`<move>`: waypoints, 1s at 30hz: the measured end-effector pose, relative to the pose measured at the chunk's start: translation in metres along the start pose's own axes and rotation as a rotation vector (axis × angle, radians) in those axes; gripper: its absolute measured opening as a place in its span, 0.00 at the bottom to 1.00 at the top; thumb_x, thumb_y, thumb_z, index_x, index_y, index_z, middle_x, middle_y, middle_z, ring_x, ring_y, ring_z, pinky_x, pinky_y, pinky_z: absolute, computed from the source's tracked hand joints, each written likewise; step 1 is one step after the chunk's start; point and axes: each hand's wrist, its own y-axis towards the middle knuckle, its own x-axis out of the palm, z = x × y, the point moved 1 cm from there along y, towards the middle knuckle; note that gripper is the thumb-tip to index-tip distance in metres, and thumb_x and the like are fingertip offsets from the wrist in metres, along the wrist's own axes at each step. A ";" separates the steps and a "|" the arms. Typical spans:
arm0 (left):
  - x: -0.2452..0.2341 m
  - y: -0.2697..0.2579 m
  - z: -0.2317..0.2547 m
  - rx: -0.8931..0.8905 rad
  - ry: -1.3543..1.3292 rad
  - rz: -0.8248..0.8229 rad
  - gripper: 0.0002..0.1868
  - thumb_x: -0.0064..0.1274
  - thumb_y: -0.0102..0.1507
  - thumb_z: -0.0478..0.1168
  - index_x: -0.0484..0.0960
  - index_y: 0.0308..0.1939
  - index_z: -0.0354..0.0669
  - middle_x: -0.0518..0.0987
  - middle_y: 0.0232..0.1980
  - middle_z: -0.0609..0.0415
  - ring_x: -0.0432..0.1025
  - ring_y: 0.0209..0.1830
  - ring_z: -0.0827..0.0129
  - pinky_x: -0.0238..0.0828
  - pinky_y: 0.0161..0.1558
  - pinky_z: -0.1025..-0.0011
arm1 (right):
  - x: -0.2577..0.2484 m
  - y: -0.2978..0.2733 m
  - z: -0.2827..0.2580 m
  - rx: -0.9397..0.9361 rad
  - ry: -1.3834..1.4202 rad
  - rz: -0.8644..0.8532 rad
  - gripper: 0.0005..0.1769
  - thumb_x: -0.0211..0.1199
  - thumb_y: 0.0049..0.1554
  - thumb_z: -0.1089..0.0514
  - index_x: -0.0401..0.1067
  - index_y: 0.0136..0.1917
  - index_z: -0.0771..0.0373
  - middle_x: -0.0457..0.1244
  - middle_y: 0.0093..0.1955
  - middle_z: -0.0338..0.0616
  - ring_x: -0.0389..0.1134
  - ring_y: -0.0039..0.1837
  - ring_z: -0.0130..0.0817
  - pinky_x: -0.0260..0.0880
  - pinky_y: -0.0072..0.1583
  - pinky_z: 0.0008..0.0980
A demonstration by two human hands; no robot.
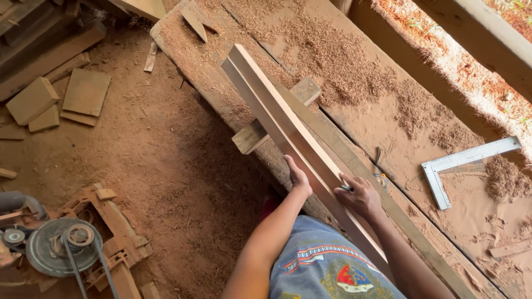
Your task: Marking wood planks with a square ruler and a pen for preparation.
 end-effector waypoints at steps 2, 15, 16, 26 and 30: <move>-0.002 0.005 -0.002 0.016 0.009 -0.004 0.60 0.30 0.58 0.83 0.47 0.81 0.46 0.52 0.83 0.47 0.50 0.81 0.54 0.45 0.77 0.54 | 0.002 -0.001 -0.002 -0.031 -0.009 0.028 0.38 0.69 0.50 0.37 0.72 0.70 0.52 0.68 0.58 0.49 0.69 0.60 0.48 0.70 0.60 0.43; -0.020 0.003 0.004 -0.088 0.196 0.048 0.60 0.21 0.60 0.84 0.37 0.83 0.47 0.41 0.86 0.45 0.42 0.84 0.54 0.39 0.79 0.51 | 0.005 0.013 0.016 0.193 0.053 -0.134 0.41 0.65 0.50 0.29 0.73 0.66 0.59 0.70 0.57 0.52 0.72 0.60 0.48 0.70 0.60 0.42; -0.025 0.005 0.006 -0.084 0.191 0.049 0.60 0.21 0.60 0.84 0.37 0.83 0.47 0.41 0.86 0.45 0.42 0.84 0.54 0.39 0.79 0.51 | -0.003 0.011 0.013 0.186 0.051 -0.135 0.41 0.65 0.50 0.29 0.73 0.66 0.59 0.70 0.57 0.52 0.72 0.60 0.48 0.70 0.60 0.42; -0.023 0.011 -0.006 -0.072 -0.110 -0.045 0.54 0.23 0.64 0.81 0.59 0.78 0.43 0.60 0.79 0.41 0.61 0.74 0.48 0.54 0.73 0.55 | -0.038 -0.041 0.058 0.135 0.213 -0.001 0.35 0.67 0.54 0.39 0.72 0.65 0.66 0.70 0.55 0.55 0.72 0.56 0.44 0.72 0.57 0.40; 0.034 -0.048 0.033 -0.087 0.261 0.179 0.49 0.26 0.62 0.76 0.51 0.80 0.55 0.52 0.82 0.56 0.52 0.78 0.57 0.48 0.72 0.51 | -0.046 -0.077 0.036 0.258 0.249 -0.009 0.33 0.66 0.55 0.40 0.74 0.65 0.63 0.72 0.53 0.52 0.73 0.54 0.40 0.72 0.57 0.38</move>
